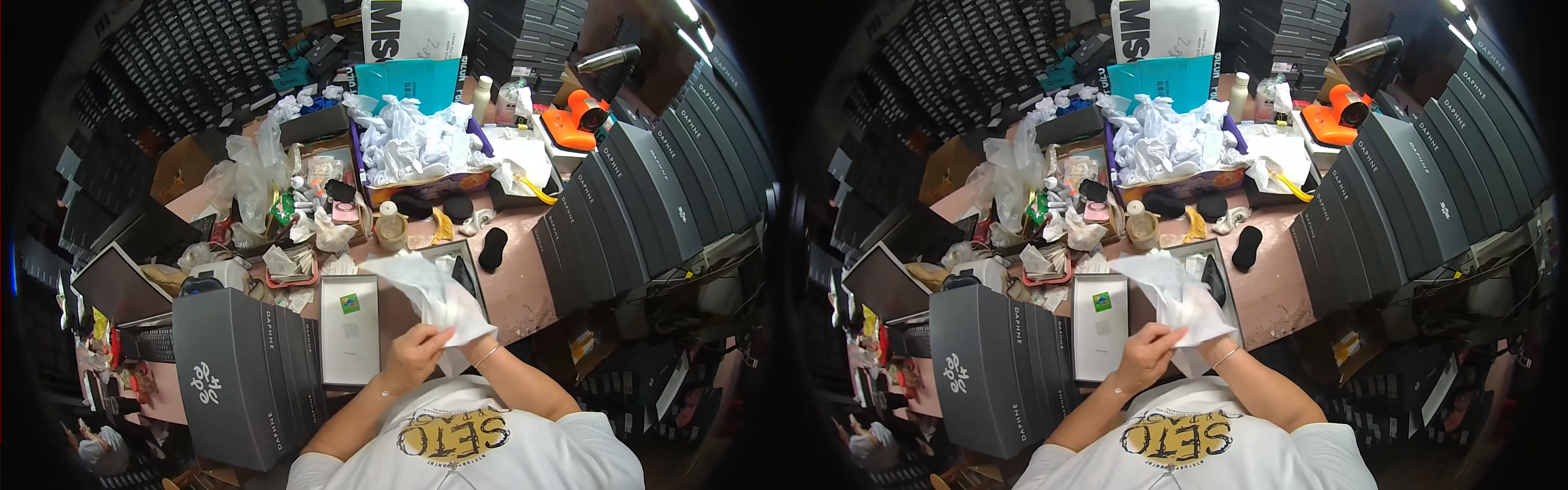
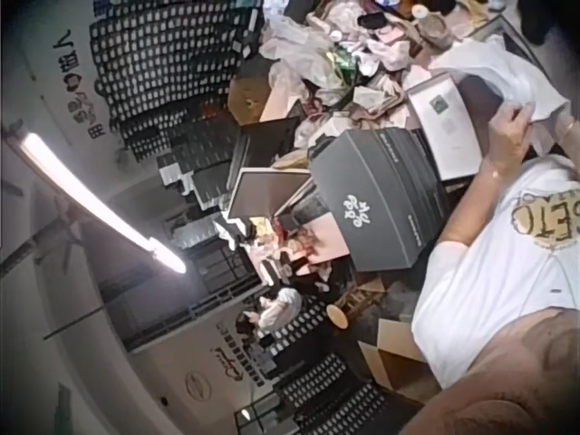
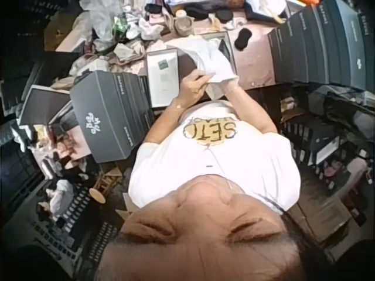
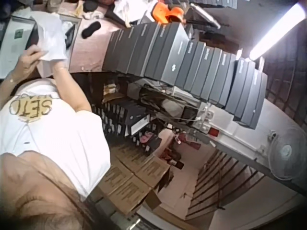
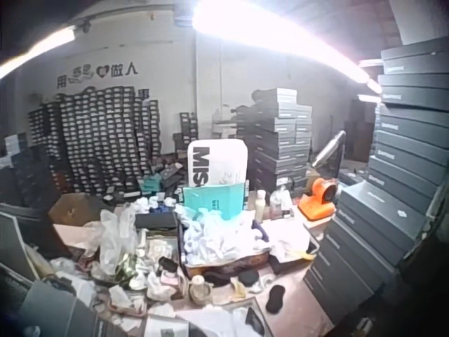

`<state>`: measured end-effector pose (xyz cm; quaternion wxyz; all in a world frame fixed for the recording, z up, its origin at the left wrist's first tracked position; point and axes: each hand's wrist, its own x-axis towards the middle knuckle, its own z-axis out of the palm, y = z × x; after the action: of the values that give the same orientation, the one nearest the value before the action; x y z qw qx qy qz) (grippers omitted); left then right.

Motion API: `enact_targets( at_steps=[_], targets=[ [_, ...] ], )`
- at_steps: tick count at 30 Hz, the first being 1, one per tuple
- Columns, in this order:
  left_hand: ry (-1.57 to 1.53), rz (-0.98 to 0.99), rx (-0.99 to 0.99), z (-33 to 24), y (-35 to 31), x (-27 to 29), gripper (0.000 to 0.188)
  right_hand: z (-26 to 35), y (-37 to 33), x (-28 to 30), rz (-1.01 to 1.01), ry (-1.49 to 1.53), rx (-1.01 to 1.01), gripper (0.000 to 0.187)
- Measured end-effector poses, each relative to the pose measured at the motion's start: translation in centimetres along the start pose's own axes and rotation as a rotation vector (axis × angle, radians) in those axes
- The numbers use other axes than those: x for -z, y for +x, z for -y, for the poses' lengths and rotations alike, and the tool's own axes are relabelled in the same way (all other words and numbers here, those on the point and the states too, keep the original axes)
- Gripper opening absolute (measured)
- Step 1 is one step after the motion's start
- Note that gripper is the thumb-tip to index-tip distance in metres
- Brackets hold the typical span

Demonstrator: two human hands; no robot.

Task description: The recorder is inspecting, cleaning, and packing high-heeled shoes into boxes.

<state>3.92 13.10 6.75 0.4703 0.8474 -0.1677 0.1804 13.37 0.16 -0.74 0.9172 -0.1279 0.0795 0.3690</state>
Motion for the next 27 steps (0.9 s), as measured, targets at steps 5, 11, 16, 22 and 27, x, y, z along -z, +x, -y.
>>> enact_targets(
  at_steps=[5, 11, 16, 22, 27],
  targets=[
    [-0.149, -0.027, -0.121, -2.6, 0.8, -4.0, 0.044, 1.0, -1.3, -2.6, -0.15, -0.442, 0.125, 0.053],
    [-0.322, 0.125, 0.049, -3.4, -1.8, -5.2, 0.033, 1.3, -0.7, -2.7, -0.129, -0.524, 0.152, 0.057],
    [-0.475, -0.232, 0.33, -0.3, -4.7, -2.7, 0.086, 0.3, -1.8, -2.6, -0.116, -0.621, 0.133, 0.061],
    [-1.45, -0.728, 1.158, 5.3, -5.0, -1.4, 0.059, -3.6, -2.5, -3.2, 0.169, -1.216, -0.072, 0.066],
    [-0.996, -0.835, 0.867, 6.3, -2.6, 1.4, 0.042, -0.7, -8.1, -1.4, 0.023, -0.407, -0.479, 0.071]
  ],
)
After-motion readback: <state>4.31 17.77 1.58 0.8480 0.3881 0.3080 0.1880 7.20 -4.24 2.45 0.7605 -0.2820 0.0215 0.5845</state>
